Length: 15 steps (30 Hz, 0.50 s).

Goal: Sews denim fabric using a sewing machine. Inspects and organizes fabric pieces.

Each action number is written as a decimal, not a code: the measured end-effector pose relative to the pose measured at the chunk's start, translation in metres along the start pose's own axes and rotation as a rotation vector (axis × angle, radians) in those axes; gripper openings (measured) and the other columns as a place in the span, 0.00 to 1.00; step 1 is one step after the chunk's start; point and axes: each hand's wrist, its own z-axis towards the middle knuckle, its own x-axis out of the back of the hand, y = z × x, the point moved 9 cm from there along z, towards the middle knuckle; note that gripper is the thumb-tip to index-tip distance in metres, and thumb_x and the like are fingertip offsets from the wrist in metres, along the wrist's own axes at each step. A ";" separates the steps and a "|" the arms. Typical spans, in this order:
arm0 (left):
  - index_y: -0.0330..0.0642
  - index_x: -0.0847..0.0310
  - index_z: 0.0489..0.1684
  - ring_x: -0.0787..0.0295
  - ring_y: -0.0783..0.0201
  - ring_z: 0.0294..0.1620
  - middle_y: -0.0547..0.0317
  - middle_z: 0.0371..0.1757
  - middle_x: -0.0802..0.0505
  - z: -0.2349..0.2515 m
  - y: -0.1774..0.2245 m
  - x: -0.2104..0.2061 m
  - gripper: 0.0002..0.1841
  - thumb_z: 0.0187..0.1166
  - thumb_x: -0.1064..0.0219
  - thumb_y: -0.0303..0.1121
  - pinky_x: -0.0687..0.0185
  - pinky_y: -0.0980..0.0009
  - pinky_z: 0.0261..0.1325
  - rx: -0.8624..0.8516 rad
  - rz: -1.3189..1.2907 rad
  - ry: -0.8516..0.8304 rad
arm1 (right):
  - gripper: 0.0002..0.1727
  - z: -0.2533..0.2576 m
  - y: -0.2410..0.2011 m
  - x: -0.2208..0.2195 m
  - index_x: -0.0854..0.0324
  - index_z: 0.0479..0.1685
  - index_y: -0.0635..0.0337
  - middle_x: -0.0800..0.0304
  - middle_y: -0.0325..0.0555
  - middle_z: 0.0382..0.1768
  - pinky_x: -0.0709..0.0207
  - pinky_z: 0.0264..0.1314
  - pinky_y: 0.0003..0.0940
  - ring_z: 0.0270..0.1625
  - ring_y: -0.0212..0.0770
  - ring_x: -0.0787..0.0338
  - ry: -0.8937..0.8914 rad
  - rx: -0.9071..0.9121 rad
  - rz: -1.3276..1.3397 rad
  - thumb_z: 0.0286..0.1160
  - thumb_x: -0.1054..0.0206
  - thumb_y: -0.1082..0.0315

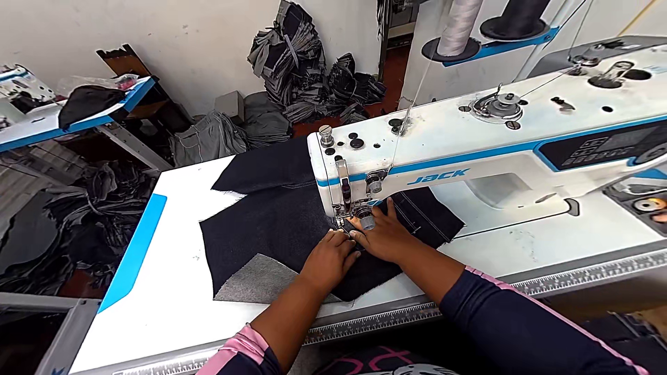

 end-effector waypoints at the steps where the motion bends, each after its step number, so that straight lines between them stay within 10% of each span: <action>1: 0.33 0.07 0.49 0.11 0.46 0.69 0.44 0.58 0.05 0.001 0.000 -0.001 0.16 0.84 0.34 0.38 0.23 0.54 0.78 0.029 0.000 -0.024 | 0.31 0.000 0.000 -0.001 0.30 0.87 0.46 0.32 0.46 0.88 0.81 0.87 0.79 0.96 0.58 0.53 -0.007 -0.007 -0.003 0.94 0.57 0.45; 6: 0.30 0.29 0.81 0.44 0.45 0.93 0.37 0.85 0.27 -0.004 0.018 -0.017 0.33 0.89 0.44 0.52 0.56 0.53 0.95 0.407 -0.037 -0.383 | 0.31 0.003 0.002 0.001 0.33 0.89 0.45 0.34 0.45 0.89 0.80 0.88 0.77 0.96 0.58 0.52 -0.095 -0.021 -0.022 0.94 0.58 0.44; 10: 0.38 0.22 0.76 0.41 0.47 0.93 0.44 0.83 0.22 -0.022 0.007 -0.009 0.29 0.88 0.42 0.51 0.55 0.52 0.95 0.188 -0.087 -0.342 | 0.35 -0.006 0.006 0.004 0.33 0.89 0.40 0.33 0.46 0.88 0.61 0.87 0.75 0.92 0.59 0.44 -0.059 0.060 -0.103 0.88 0.54 0.35; 15: 0.34 0.23 0.76 0.43 0.49 0.94 0.42 0.84 0.23 -0.031 -0.005 0.004 0.28 0.89 0.40 0.48 0.57 0.57 0.96 0.106 -0.171 -0.480 | 0.36 -0.043 -0.008 -0.025 0.52 0.97 0.40 0.57 0.40 0.97 0.83 0.82 0.86 0.98 0.58 0.68 -0.060 0.053 -0.043 0.92 0.67 0.39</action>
